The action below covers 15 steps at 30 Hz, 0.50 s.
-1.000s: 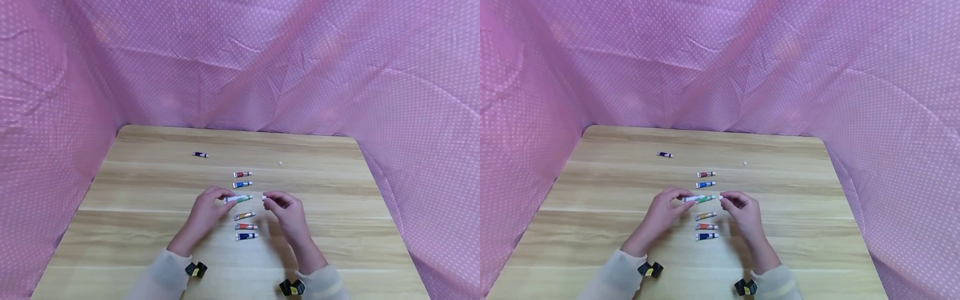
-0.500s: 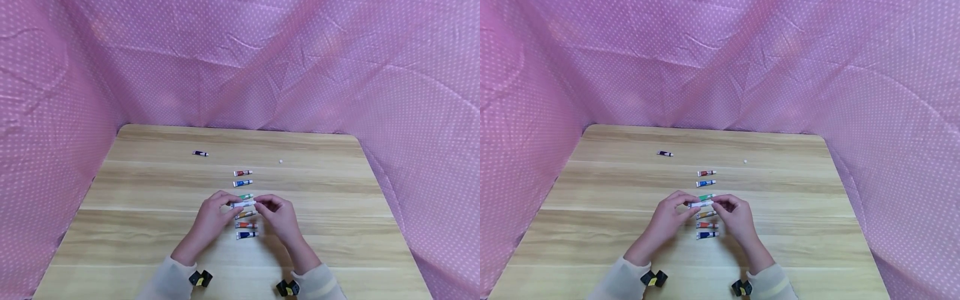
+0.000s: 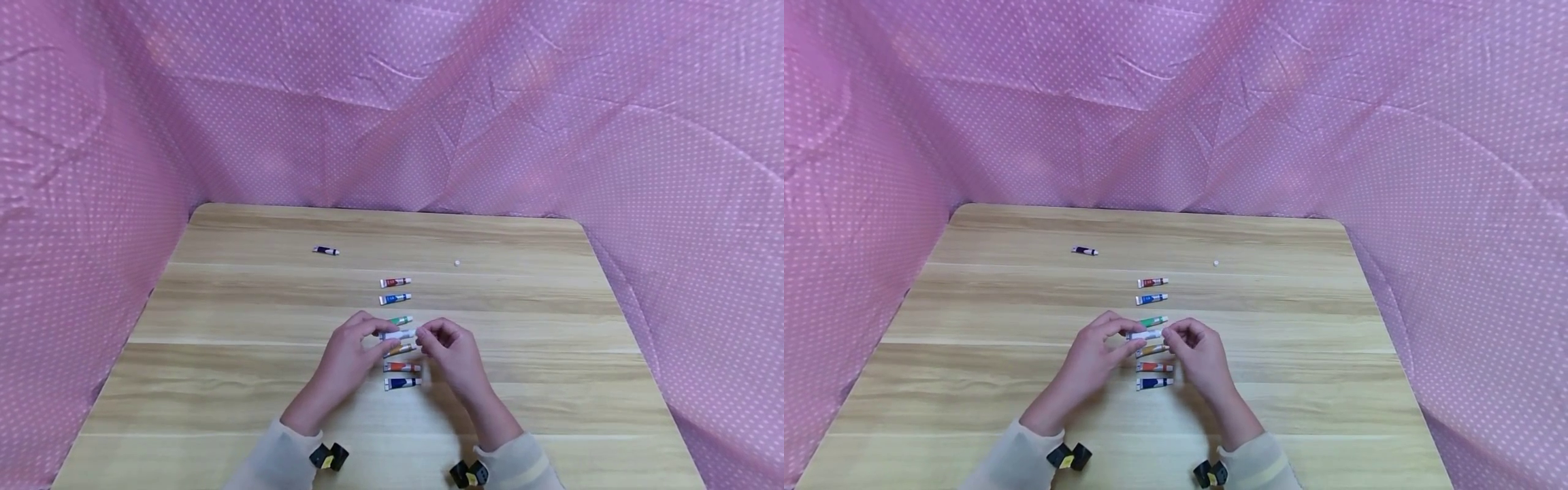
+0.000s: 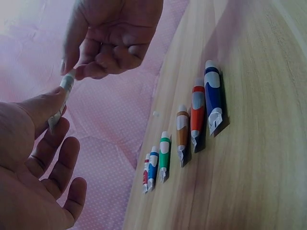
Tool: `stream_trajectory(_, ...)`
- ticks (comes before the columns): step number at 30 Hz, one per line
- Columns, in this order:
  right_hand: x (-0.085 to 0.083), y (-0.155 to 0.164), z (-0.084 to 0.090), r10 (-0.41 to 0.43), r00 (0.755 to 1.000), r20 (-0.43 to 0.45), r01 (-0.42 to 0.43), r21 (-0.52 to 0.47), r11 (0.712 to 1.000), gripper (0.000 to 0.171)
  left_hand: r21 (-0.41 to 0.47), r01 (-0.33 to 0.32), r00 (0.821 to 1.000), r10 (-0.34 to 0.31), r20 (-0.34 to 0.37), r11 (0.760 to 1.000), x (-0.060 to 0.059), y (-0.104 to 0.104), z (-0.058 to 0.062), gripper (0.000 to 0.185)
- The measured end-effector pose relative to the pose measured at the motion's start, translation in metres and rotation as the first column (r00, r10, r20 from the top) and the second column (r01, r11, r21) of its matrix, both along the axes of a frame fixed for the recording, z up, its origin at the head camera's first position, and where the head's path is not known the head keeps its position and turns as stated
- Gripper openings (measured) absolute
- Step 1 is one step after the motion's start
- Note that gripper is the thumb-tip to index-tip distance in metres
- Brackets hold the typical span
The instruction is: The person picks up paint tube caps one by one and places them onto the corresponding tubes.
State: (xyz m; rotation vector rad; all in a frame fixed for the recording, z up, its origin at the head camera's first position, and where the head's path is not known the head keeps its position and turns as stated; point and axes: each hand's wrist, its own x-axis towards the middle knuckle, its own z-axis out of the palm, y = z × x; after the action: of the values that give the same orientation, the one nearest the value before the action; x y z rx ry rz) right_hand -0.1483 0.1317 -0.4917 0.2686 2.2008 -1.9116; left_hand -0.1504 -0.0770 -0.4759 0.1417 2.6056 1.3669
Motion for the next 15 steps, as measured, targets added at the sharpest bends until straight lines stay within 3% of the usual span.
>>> stream_trajectory(10,0.0053,-0.0049,0.0012,0.089,0.995,-0.038,-0.080,0.197,0.977,0.040,-0.039,0.040,0.997,-0.043,-0.059,0.998,0.0059,0.0026,0.0048,0.022)
stream_trajectory(15,0.0074,-0.0044,0.0005,0.111,0.993,-0.044,-0.098,0.219,0.971,0.051,-0.057,0.048,0.995,-0.053,-0.082,0.997,0.0078,0.0020,0.0044,0.022)
